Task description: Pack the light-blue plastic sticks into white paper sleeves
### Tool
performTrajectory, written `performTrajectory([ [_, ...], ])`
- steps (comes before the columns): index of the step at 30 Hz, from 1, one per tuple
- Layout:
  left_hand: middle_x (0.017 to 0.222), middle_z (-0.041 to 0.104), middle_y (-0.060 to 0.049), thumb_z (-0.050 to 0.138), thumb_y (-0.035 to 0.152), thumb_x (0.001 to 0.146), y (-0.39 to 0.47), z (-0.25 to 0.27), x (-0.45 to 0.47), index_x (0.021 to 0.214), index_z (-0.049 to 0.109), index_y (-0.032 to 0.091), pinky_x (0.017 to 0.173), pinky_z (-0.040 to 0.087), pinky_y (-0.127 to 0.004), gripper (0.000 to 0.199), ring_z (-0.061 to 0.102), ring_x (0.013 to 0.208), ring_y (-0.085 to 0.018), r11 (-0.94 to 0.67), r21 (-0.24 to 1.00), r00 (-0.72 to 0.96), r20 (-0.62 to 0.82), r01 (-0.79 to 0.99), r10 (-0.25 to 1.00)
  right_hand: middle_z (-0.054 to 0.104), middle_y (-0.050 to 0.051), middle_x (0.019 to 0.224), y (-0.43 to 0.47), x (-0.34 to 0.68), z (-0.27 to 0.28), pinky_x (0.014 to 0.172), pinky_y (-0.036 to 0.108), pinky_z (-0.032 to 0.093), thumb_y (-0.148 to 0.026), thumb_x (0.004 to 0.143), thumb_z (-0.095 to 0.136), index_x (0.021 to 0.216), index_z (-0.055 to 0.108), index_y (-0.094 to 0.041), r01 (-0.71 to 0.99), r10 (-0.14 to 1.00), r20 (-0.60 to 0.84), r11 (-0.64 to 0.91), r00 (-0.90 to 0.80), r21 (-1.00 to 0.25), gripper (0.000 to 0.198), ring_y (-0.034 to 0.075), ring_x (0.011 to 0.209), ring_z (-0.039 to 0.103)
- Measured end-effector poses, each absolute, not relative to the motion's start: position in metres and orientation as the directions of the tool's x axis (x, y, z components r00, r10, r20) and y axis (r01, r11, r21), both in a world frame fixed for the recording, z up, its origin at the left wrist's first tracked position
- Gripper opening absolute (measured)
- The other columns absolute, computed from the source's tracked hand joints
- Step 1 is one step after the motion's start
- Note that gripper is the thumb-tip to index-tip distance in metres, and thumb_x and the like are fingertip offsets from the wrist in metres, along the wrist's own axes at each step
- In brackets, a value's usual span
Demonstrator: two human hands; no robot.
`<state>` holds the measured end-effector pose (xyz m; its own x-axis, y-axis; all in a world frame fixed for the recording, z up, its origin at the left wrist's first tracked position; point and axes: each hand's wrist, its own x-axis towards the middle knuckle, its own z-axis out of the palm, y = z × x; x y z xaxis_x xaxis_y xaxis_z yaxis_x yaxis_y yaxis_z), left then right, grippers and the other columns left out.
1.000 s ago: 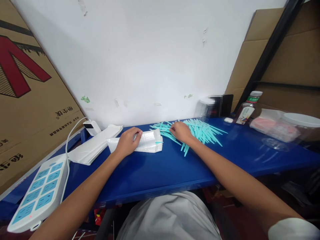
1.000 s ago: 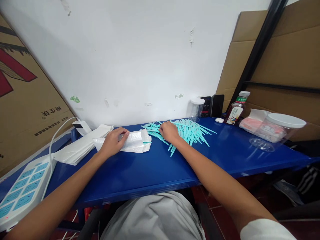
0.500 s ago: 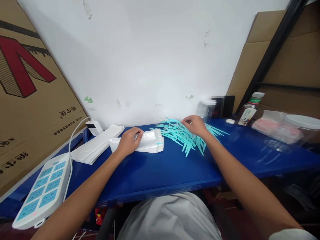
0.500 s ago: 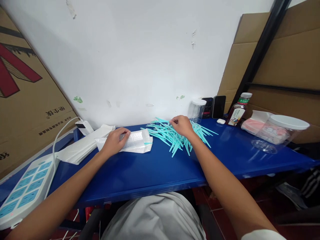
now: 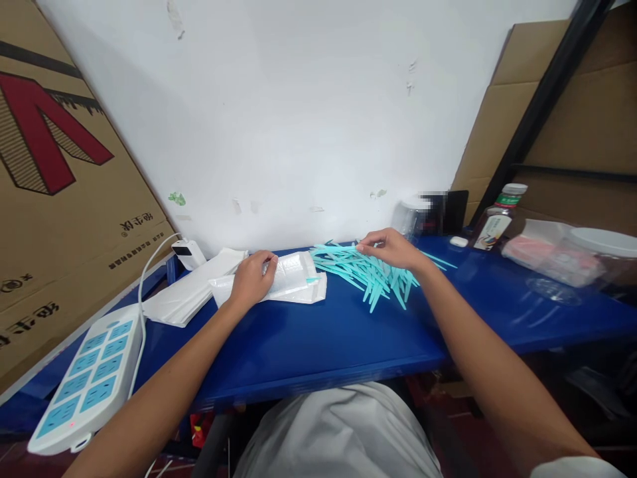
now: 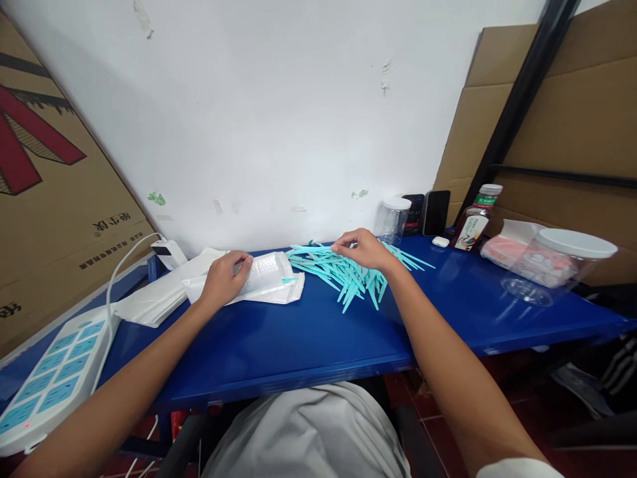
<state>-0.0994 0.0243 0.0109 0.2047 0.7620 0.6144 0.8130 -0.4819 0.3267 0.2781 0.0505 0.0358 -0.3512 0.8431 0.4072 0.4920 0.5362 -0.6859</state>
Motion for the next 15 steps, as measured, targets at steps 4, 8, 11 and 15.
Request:
performTrajectory([
  [4,0.095,0.076,-0.008,0.046,0.04,0.104,0.024,0.012,-0.1,0.091,0.067,0.023,0.082,0.05,-0.04,0.03,0.07,0.093,-0.029,-0.442,0.325,0.162,0.625,0.836,0.764,0.08,0.011,0.09,0.049,0.281,0.039,0.077,0.037,0.057,-0.065,0.087,0.073,0.089,0.085,-0.019,0.469,0.834,0.434,0.551,-0.342,-0.69,0.048,0.026,0.085,0.071],
  [8,0.096,0.077,-0.008,0.046,0.04,0.103,0.025,0.012,-0.101,0.091,0.067,0.023,0.08,0.05,-0.04,0.03,0.07,0.093,-0.029,-0.41,0.336,0.132,0.615,0.848,0.778,0.079,0.011,0.09,0.049,0.281,0.039,0.072,0.035,0.055,-0.067,0.086,0.074,0.089,0.085,-0.018,0.439,0.826,0.452,0.562,-0.336,-0.701,0.05,0.024,0.082,0.07],
  [11,0.097,0.078,-0.008,0.046,0.04,0.103,0.025,0.012,-0.101,0.091,0.068,0.023,0.083,0.05,-0.04,0.03,0.07,0.094,-0.029,-0.407,0.338,0.128,0.616,0.848,0.777,0.078,0.011,0.088,0.049,0.278,0.035,0.069,0.034,0.054,-0.065,0.086,0.074,0.089,0.085,-0.018,0.451,0.824,0.425,0.562,-0.375,-0.693,0.048,0.024,0.08,0.069],
  [15,0.097,0.077,-0.007,0.046,0.039,0.103,0.024,0.012,-0.1,0.092,0.068,0.023,0.083,0.05,-0.039,0.029,0.07,0.095,-0.029,-0.417,0.351,0.125,0.621,0.838,0.774,0.076,0.01,0.084,0.049,0.266,0.027,0.066,0.032,0.051,-0.059,0.09,0.072,0.086,0.084,-0.019,0.487,0.804,0.421,0.592,-0.421,-0.642,0.043,0.022,0.075,0.067],
])
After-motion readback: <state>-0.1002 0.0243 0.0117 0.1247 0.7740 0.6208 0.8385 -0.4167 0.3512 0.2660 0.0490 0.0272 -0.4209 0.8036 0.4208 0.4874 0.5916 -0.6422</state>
